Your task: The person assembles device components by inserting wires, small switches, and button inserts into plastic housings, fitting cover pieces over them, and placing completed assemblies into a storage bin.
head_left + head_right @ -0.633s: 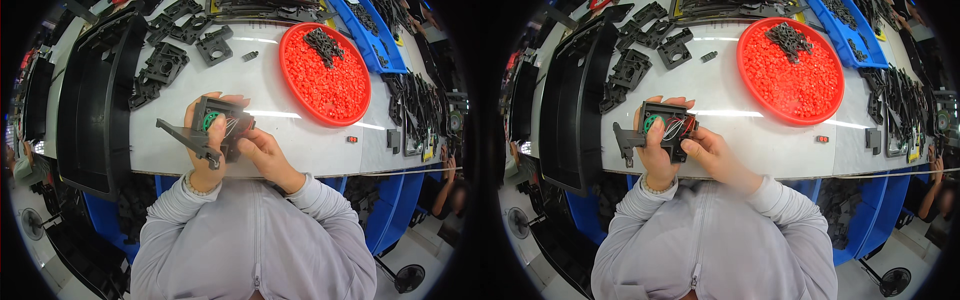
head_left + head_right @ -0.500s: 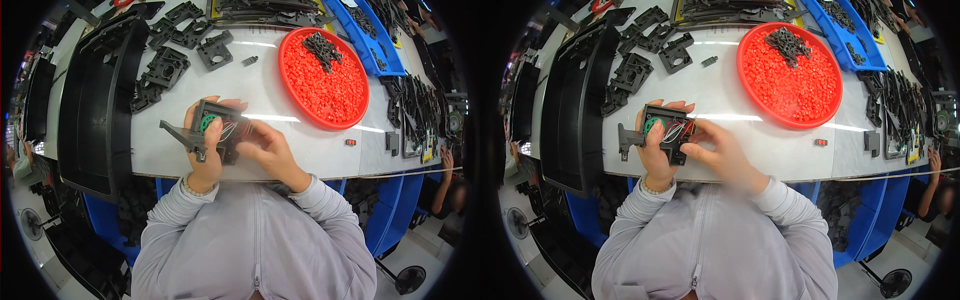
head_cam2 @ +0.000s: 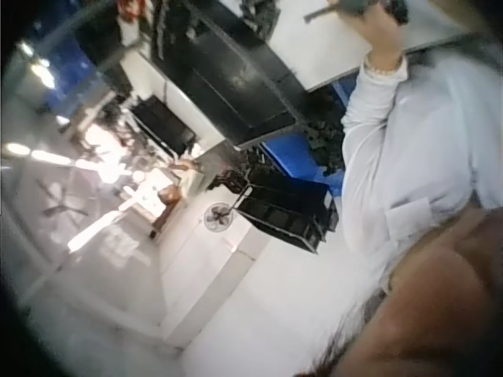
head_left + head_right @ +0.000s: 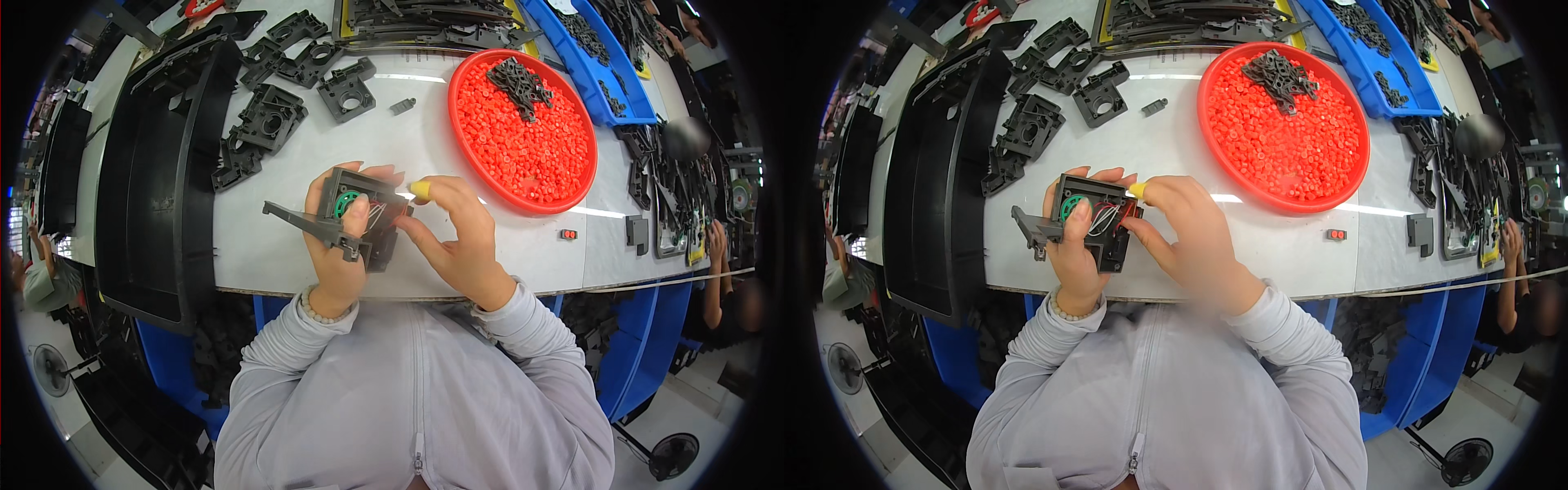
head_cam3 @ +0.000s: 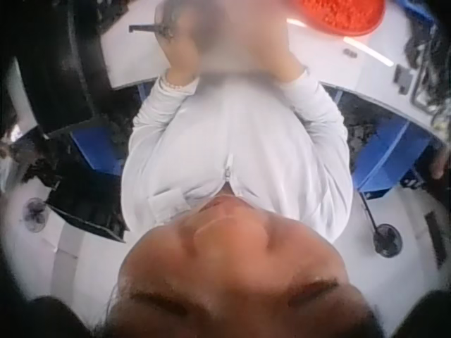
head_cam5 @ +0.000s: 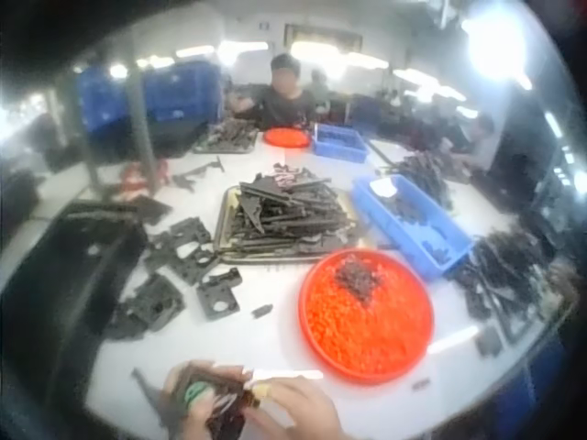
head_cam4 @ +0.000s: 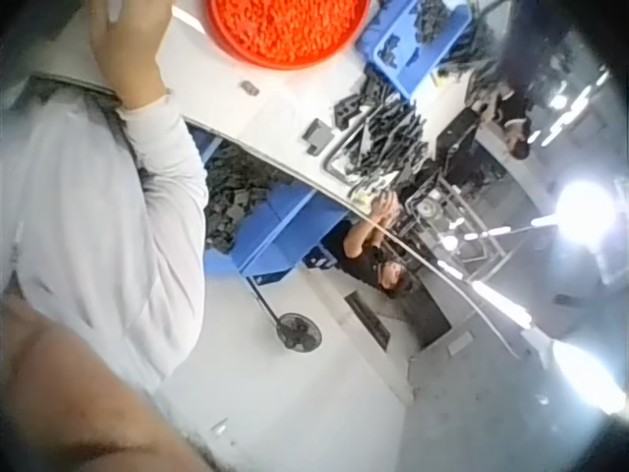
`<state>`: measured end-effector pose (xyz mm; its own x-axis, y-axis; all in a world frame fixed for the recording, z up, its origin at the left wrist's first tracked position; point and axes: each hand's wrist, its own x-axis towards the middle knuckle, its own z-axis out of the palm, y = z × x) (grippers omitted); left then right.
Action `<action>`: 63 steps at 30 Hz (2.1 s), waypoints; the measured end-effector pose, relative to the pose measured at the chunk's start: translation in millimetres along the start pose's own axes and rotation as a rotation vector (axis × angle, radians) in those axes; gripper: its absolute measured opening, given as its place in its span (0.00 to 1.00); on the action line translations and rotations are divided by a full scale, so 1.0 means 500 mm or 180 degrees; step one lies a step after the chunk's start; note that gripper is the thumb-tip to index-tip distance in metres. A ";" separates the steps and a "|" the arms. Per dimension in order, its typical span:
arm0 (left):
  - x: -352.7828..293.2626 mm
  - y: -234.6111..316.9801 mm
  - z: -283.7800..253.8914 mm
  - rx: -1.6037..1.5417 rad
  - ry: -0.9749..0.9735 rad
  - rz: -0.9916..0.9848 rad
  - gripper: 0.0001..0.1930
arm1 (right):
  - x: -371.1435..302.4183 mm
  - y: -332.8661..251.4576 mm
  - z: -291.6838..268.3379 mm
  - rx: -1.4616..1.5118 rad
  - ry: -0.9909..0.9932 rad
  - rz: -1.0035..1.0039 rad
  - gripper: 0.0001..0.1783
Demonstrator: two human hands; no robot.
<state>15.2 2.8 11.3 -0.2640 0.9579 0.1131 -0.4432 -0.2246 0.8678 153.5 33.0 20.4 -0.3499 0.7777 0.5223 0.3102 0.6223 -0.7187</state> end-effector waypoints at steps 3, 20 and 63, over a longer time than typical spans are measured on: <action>0.003 0.000 0.005 -0.0137 -0.0009 -0.0065 0.17 | -0.007 0.018 0.004 -0.0257 0.0074 -0.0497 0.15; 0.023 -0.010 0.017 -0.0080 -0.0037 -0.0424 0.20 | 0.015 0.035 -0.074 -0.0541 -0.0678 -0.0473 0.17; -0.008 -0.018 -0.022 -0.0907 -0.0050 -0.1142 0.21 | -0.064 0.048 -0.117 0.0668 -0.0612 0.2432 0.15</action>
<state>10.7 -0.9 -2.1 -0.0387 0.9862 -0.1611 -0.7229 0.0837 0.6859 224.0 28.3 13.1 -0.2601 0.9399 -0.2211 0.3594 -0.1183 -0.9257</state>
